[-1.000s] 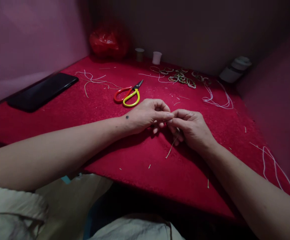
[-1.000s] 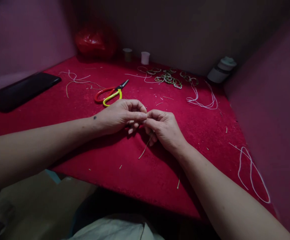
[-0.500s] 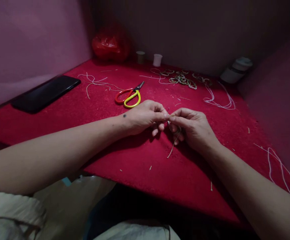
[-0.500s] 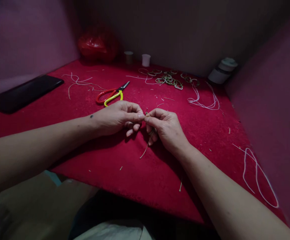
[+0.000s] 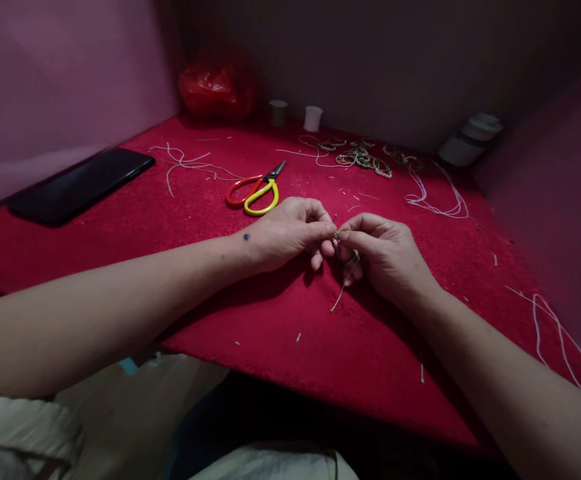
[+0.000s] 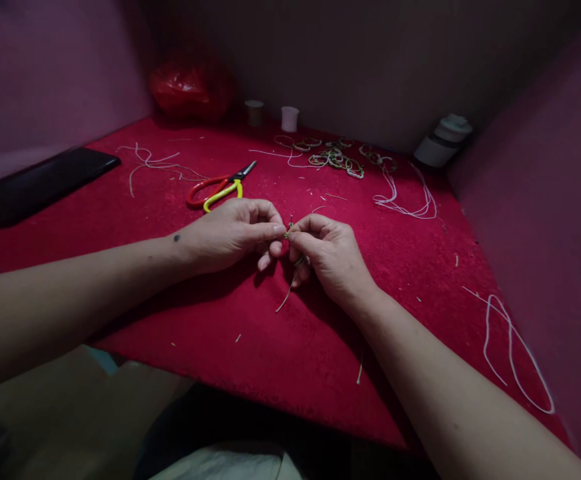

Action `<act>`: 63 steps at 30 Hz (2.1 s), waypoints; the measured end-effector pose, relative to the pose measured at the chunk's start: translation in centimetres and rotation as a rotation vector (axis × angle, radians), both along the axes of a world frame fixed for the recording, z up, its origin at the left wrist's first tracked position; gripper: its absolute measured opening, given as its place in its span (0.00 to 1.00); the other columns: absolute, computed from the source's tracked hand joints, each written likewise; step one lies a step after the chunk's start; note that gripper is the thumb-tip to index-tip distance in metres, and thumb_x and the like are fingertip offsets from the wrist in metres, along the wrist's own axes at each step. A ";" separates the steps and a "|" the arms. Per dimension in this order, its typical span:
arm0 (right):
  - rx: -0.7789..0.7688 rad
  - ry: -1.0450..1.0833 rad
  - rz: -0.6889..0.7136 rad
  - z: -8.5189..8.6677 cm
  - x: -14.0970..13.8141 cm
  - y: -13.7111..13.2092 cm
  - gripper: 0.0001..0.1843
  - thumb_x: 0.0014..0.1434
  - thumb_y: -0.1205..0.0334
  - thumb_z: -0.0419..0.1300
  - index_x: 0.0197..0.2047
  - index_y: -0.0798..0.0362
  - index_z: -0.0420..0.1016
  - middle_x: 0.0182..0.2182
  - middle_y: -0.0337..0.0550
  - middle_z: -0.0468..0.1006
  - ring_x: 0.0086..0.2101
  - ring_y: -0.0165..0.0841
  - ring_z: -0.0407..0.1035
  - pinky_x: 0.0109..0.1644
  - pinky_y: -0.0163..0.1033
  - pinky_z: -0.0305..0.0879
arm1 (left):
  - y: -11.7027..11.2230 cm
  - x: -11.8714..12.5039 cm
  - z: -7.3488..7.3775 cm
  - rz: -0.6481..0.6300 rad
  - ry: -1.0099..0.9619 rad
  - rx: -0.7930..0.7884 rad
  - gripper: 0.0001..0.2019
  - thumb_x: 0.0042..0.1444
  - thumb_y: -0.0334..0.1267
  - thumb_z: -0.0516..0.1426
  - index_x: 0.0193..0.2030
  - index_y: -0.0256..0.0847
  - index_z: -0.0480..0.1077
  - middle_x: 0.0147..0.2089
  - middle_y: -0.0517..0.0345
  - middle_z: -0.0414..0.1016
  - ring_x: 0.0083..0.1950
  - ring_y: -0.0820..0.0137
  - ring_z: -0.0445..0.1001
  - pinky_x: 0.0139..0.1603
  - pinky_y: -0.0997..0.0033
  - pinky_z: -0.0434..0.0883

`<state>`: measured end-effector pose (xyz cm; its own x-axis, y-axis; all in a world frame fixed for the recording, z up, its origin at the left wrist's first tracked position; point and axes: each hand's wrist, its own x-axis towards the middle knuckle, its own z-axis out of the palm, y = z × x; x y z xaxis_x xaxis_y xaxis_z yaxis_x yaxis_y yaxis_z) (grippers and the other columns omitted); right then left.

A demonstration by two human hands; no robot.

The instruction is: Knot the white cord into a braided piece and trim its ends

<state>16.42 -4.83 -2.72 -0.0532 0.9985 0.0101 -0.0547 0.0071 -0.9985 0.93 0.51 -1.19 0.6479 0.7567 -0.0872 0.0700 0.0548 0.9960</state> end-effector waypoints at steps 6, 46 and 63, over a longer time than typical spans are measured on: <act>-0.012 0.039 -0.005 0.2 0.0 0.0 0.05 0.53 0.67 0.61 0.27 0.53 0.69 0.19 0.34 0.74 0.13 0.24 0.63 0.15 0.31 0.63 | -0.2 0.0 0.3 0.017 -0.051 -0.005 0.06 0.56 0.23 0.54 0.31 0.36 0.63 0.22 0.61 0.72 0.18 0.78 0.70 0.21 0.79 0.66; -0.016 0.006 0.003 0.1 -0.1 -0.2 0.12 0.51 0.56 0.67 0.27 0.56 0.73 0.20 0.37 0.74 0.15 0.25 0.66 0.17 0.31 0.65 | -0.8 0.3 0.7 0.152 -0.066 -0.007 0.09 0.53 0.22 0.57 0.33 0.38 0.60 0.18 0.66 0.69 0.16 0.79 0.67 0.18 0.80 0.62; -0.024 -0.031 -0.021 0.5 -0.5 -0.5 0.11 0.53 0.59 0.65 0.26 0.57 0.73 0.21 0.38 0.74 0.13 0.25 0.64 0.15 0.33 0.68 | -1.3 0.6 1.1 0.187 -0.014 0.074 0.12 0.53 0.19 0.54 0.32 0.40 0.57 0.19 0.69 0.67 0.18 0.79 0.68 0.19 0.80 0.64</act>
<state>15.92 -5.33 -2.20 -0.0325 0.9994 -0.0154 -0.0233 -0.0162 -0.9996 1.49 -0.78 -0.04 0.4963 0.8680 -0.0190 0.0520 -0.0079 0.9986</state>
